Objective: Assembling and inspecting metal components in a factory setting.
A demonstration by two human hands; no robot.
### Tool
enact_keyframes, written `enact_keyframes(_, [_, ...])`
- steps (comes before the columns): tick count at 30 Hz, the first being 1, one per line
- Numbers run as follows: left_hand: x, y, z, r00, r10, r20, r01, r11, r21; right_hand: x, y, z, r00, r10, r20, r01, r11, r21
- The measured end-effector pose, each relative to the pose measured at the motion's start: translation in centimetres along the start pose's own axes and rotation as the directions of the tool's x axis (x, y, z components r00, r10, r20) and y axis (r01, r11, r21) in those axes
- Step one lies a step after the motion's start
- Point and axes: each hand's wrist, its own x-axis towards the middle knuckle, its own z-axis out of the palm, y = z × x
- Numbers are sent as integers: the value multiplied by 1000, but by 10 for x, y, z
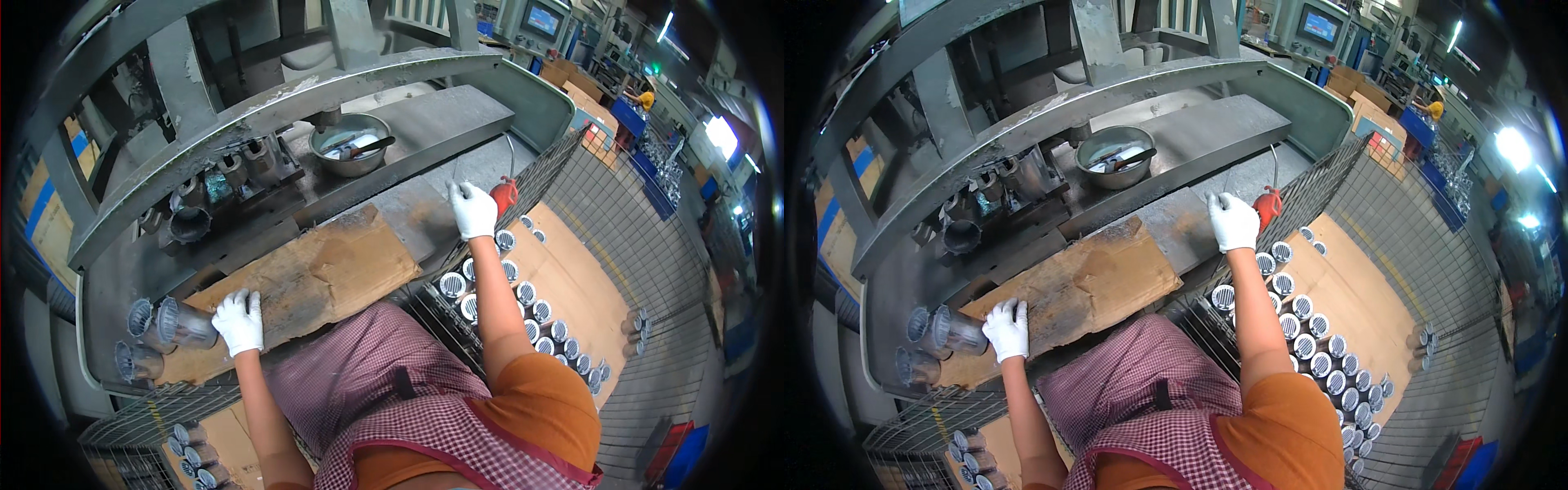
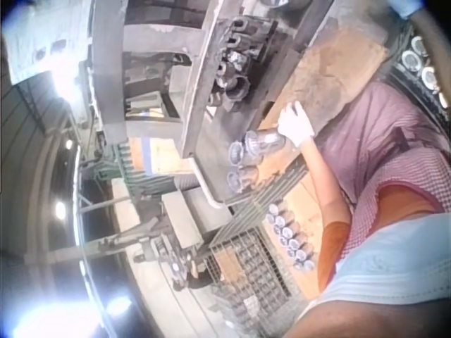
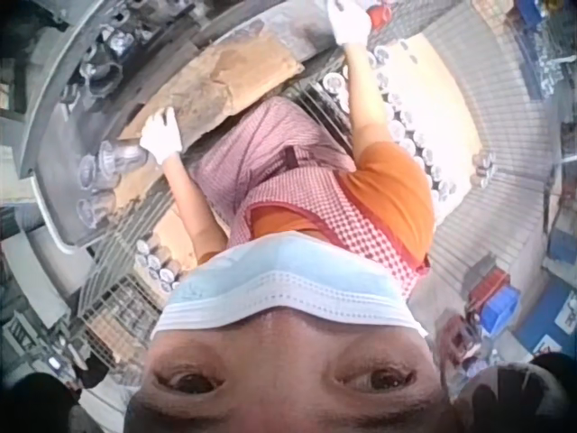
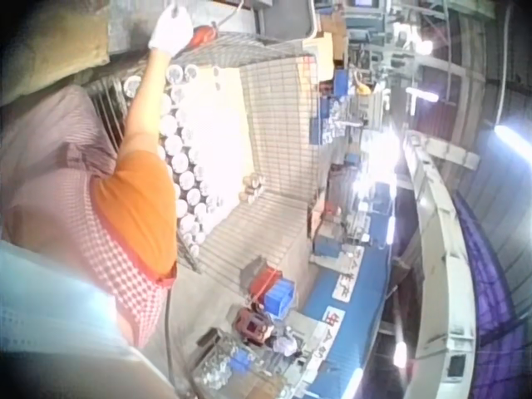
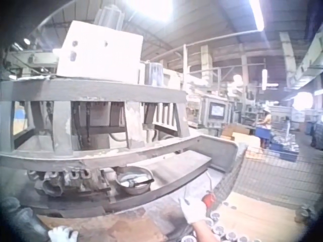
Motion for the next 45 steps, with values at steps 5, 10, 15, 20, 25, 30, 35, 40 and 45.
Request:
enact_keyframes(5, [3, 6, -2, 972, 26, -234, -4, 996, 92, 1, 0, -2, 1000, -6, -8, 6, 1000, 2])
enact_keyframes(10, [-2, 0, -2, 1000, 10, -12, -10, 1000, 6, -2, -8, 6, 969, -145, -202, 144, 989, -20])
enact_keyframes(15, [-1, 7, -11, 1000, -3, -5, 3, 1000, 2, -12, -76, 7, 841, -511, -178, 537, 829, 155])
enact_keyframes(20, [0, 2, -2, 999, -38, 20, 38, 999, -10, 18, -192, 41, 626, -770, -121, 723, 516, 459])
enact_keyframes(25, [-2, 3, -7, 998, -47, 48, 49, 998, -44, 44, -294, 74, 608, -792, -50, 766, 569, 300])
enact_keyframes(30, [-3, 3, -8, 994, -88, 63, 92, 995, -50, 52, -328, 61, 567, -683, 460, 693, 698, 182])
enact_keyframes(35, [46, 8, -18, 909, -344, -237, 200, 857, -475, 2, -285, 46, 531, -847, 41, 782, 508, 361])
enact_keyframes(40, [153, -9, -28, 830, -539, -146, 516, 840, -169, -62, -248, 25, 442, -894, -76, 819, 367, 442])
enact_keyframes(45, [178, -44, -24, 743, -570, -350, 546, 819, -177, -115, -227, 34, 424, -905, 42, 774, 386, 502])
